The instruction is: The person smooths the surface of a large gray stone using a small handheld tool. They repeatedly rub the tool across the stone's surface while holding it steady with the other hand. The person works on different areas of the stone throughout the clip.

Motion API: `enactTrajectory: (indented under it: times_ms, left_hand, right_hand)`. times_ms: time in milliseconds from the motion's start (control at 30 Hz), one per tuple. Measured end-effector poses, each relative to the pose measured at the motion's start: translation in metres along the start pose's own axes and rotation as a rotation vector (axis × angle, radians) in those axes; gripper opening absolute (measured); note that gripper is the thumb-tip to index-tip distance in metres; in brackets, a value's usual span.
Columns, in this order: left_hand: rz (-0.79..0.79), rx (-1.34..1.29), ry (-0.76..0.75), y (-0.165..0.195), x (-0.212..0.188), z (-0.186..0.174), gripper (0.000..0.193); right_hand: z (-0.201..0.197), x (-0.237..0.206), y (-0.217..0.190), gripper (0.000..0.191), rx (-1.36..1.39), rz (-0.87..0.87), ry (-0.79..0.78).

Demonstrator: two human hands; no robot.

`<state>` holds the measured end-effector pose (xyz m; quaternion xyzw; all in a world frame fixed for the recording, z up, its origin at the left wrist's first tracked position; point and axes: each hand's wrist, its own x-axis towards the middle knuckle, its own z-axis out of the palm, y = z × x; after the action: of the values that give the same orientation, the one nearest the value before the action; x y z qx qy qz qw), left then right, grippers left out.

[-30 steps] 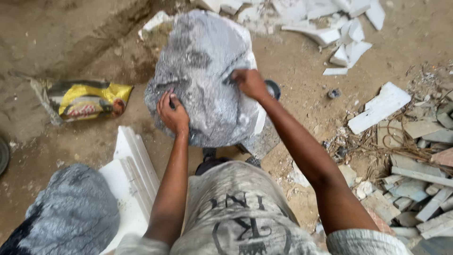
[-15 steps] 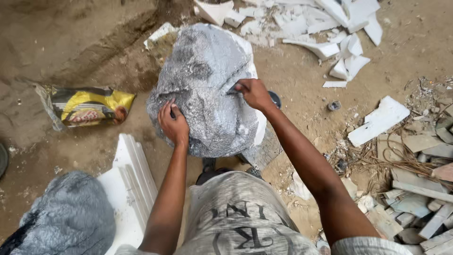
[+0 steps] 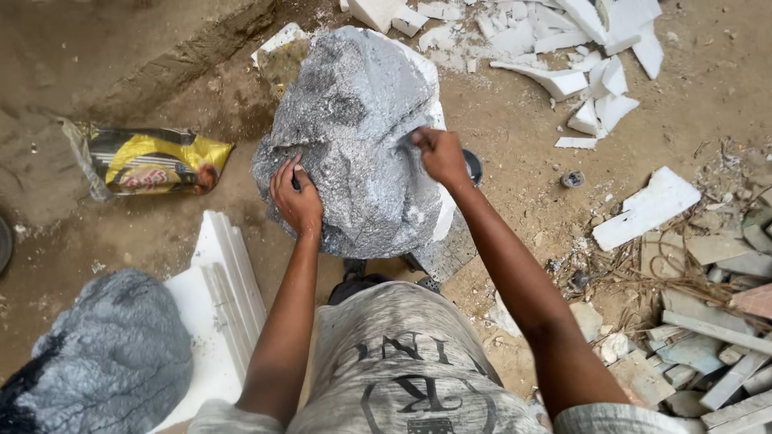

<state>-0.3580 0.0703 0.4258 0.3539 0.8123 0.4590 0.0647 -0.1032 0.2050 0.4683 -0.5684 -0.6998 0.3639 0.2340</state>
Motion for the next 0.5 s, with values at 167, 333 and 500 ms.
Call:
enactTrajectory:
  times_ms: [167, 333, 500]
  left_hand:
    - [-0.01, 0.033, 0.012, -0.002, 0.002, 0.005, 0.027]
    - [0.035, 0.051, 0.025, -0.005, 0.003, 0.008, 0.027]
    - [-0.098, 0.06, -0.05, -0.004, 0.004, 0.007, 0.028]
  right_hand:
    - [0.022, 0.018, 0.013, 0.018, -0.236, -0.138, 0.091]
    - [0.045, 0.0, 0.016, 0.018, -0.265, -0.199, -0.014]
    - [0.004, 0.004, 0.02, 0.019, 0.117, -0.18, 0.083]
